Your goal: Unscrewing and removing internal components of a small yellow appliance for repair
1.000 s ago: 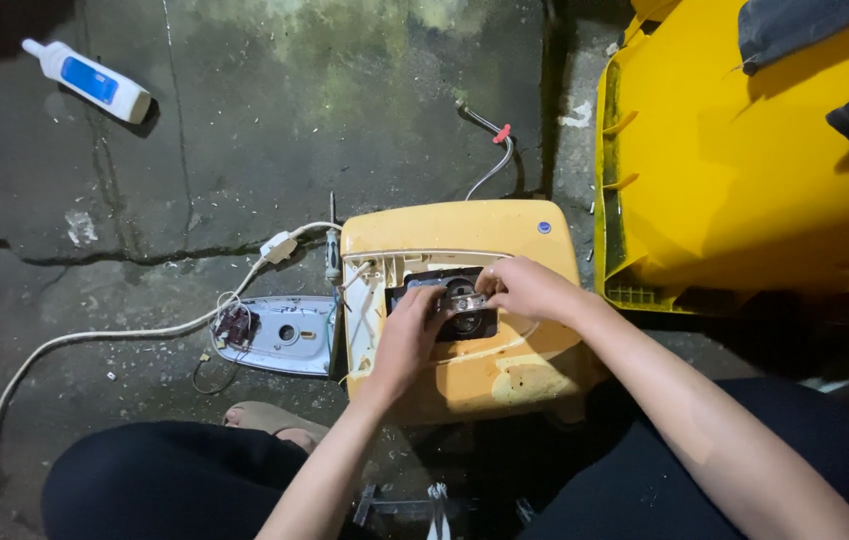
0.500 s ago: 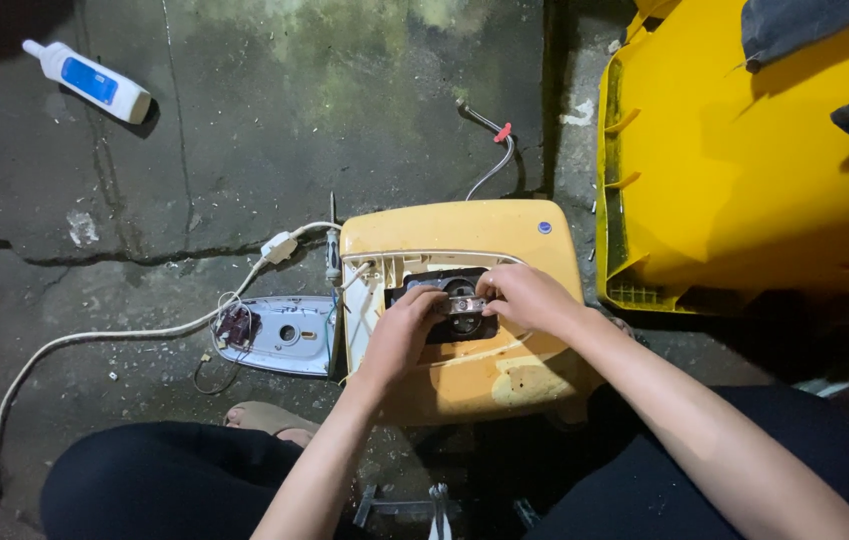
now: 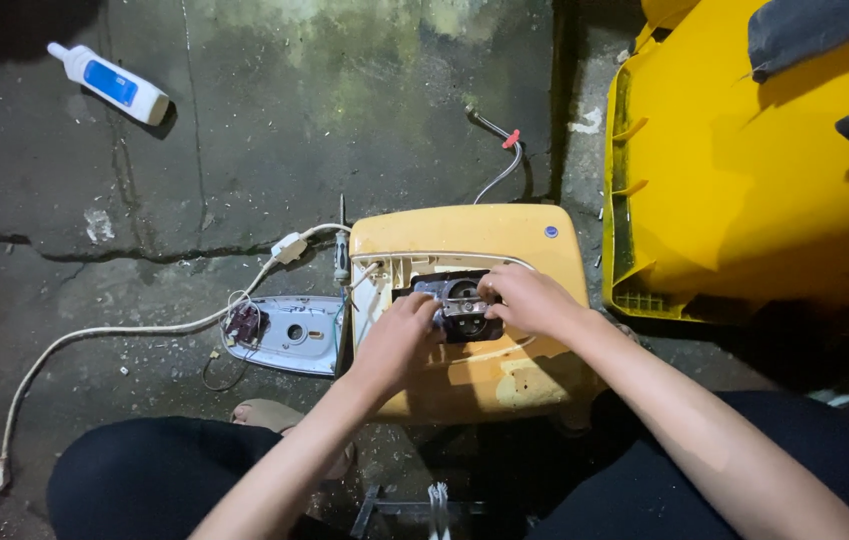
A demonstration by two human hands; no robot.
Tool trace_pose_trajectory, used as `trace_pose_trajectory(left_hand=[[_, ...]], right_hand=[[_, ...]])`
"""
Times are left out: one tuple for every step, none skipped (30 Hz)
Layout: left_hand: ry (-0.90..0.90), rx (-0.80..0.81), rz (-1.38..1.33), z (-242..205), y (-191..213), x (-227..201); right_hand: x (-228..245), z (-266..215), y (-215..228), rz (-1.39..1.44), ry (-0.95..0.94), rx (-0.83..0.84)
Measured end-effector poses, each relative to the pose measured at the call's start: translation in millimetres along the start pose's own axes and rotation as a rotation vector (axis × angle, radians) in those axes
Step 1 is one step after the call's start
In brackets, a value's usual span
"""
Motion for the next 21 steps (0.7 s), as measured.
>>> trace_pose_trajectory(left_hand=[[0.002, 0.001, 0.002, -7, 4, 0], [-0.041, 0.033, 0.055, -13, 6, -1], [-0.080, 0.066, 0.107, -21, 8, -3], [-0.075, 0.069, 0.107, -19, -1, -1], [-0.098, 0.047, 0.076, -17, -8, 3], [-0.121, 0.026, 0.044, -16, -16, 6], [-0.119, 0.025, 0.044, -9, -24, 6], [-0.107, 0.014, 0.032, -3, -33, 6], [-0.096, -0.003, 0.019, 6, -40, 6], [-0.096, -0.010, 0.017, 4, -38, 4], [-0.107, -0.045, 0.050, 4, -37, 0], [-0.118, -0.080, 0.084, 3, -36, -4], [-0.115, -0.083, 0.084, 3, -37, -5], [-0.110, -0.106, 0.098, 3, -37, -7], [-0.104, -0.128, 0.114, 2, -38, -9], [-0.101, -0.130, 0.116, 2, -37, -8], [-0.097, -0.130, 0.106, 3, -37, -8], [-0.092, -0.131, 0.095, 3, -38, -7], [-0.089, -0.131, 0.094, 2, -35, -10], [-0.083, -0.113, 0.074, 1, -34, -11], [-0.077, -0.095, 0.055, -1, -32, -13]], right_hand=[[3, -2, 2, 0.002, 0.002, 0.000], [7, -4, 4, 0.011, 0.030, -0.025], [11, -6, 6, 0.022, 0.061, -0.047], [12, -5, 1, 0.025, 0.065, -0.045], [15, -4, -1, -0.039, 0.099, -0.096], [18, -2, -4, -0.102, 0.133, -0.146], [14, 2, -10, -0.103, 0.134, -0.145], [11, 5, -16, -0.149, 0.159, -0.176], [8, 10, -19, -0.201, 0.183, -0.208], [9, 12, -18, -0.208, 0.184, -0.207], [8, 11, -18, -0.204, 0.191, -0.215], [8, 11, -19, -0.200, 0.198, -0.223], [9, 10, -17, -0.202, 0.202, -0.223], [10, 9, -16, -0.219, 0.198, -0.228], [11, 7, -15, -0.234, 0.195, -0.234], [12, 9, -15, -0.235, 0.199, -0.236], [12, 9, -15, -0.227, 0.197, -0.227], [11, 9, -15, -0.219, 0.195, -0.217], [9, 11, -17, -0.219, 0.198, -0.215], [8, 12, -19, -0.234, 0.205, -0.227], [7, 14, -20, -0.248, 0.213, -0.239]])
Point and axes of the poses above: each hand's wrist, its own z-axis towards the middle knuckle, its own y-axis out of the back of the hand, x = y × z, the point moved 3 cm from there along z, towards the middle knuckle, and after that the axes turned 6 degrees about x, right-handed, at the moved point
